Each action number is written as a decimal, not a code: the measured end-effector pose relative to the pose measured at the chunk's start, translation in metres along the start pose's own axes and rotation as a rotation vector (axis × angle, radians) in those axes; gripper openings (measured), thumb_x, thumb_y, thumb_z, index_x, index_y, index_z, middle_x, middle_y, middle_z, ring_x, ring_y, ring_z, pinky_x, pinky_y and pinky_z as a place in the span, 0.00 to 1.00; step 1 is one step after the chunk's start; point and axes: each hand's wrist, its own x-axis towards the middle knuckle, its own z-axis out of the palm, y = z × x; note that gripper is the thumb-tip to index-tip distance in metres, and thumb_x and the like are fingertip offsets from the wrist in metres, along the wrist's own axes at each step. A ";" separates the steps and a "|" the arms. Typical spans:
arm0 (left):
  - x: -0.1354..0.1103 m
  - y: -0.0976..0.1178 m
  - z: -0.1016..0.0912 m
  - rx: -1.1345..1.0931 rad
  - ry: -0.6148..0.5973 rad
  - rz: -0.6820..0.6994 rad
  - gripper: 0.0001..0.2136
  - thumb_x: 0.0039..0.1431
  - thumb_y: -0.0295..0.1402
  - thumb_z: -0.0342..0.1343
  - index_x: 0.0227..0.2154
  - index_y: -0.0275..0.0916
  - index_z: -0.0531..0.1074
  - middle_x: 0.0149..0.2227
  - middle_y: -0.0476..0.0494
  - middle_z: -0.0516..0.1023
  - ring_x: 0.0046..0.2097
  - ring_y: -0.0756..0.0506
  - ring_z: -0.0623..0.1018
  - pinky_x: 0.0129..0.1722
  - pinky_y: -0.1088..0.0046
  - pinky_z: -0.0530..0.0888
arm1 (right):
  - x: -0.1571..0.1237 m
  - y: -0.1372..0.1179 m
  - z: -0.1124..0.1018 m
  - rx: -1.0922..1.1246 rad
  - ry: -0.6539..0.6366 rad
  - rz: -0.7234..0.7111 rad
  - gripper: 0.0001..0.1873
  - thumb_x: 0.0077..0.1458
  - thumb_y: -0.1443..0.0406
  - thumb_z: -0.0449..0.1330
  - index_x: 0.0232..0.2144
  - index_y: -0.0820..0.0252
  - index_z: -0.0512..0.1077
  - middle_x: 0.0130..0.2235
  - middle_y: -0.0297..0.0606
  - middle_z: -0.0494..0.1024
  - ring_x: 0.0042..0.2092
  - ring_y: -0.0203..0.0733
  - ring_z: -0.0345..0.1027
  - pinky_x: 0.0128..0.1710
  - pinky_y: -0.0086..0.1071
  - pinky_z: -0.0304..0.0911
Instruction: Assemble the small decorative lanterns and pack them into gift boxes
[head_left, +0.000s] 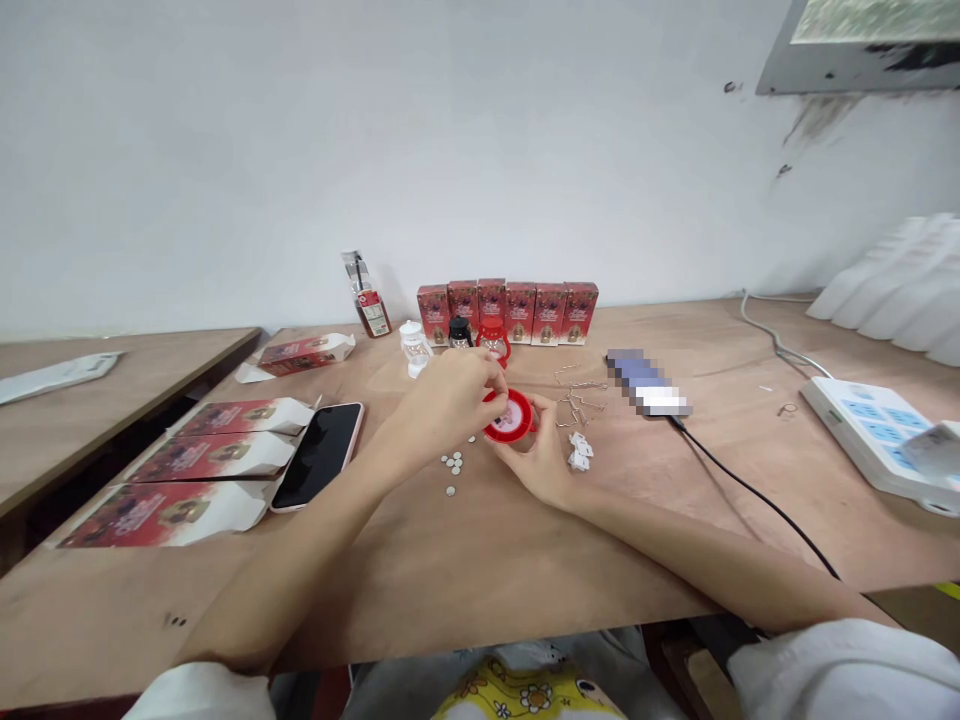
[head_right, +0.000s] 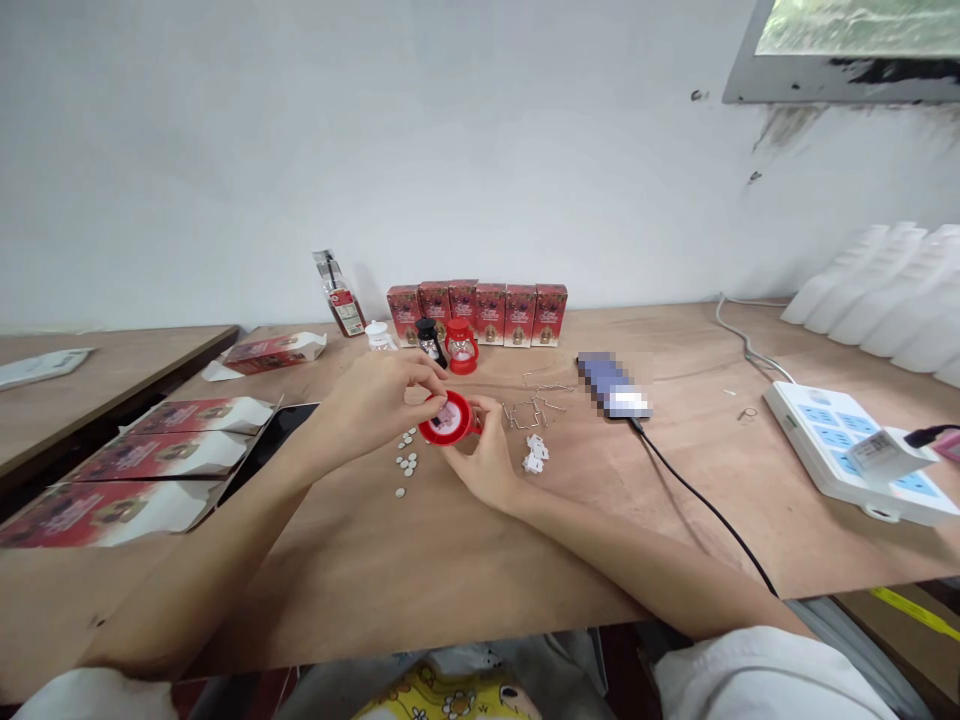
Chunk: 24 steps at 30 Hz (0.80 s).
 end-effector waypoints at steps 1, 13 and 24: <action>0.000 0.001 0.001 0.014 -0.018 -0.001 0.08 0.51 0.26 0.53 0.25 0.36 0.77 0.36 0.44 0.79 0.33 0.47 0.75 0.32 0.73 0.66 | 0.001 -0.001 0.000 -0.012 0.019 0.003 0.29 0.44 0.61 0.67 0.45 0.53 0.56 0.47 0.41 0.67 0.47 0.44 0.67 0.46 0.41 0.68; -0.003 0.012 0.010 0.187 -0.069 0.111 0.07 0.54 0.27 0.52 0.27 0.36 0.76 0.34 0.46 0.77 0.30 0.48 0.74 0.28 0.73 0.63 | 0.002 0.002 -0.001 -0.041 0.071 -0.087 0.24 0.40 0.67 0.67 0.41 0.52 0.65 0.41 0.36 0.63 0.44 0.42 0.64 0.43 0.38 0.67; -0.005 0.016 0.011 0.400 -0.037 0.246 0.08 0.57 0.26 0.52 0.28 0.36 0.75 0.35 0.45 0.77 0.33 0.47 0.74 0.34 0.68 0.63 | 0.002 0.001 -0.001 -0.050 0.061 -0.087 0.24 0.41 0.65 0.66 0.42 0.53 0.63 0.42 0.38 0.64 0.45 0.45 0.64 0.43 0.41 0.67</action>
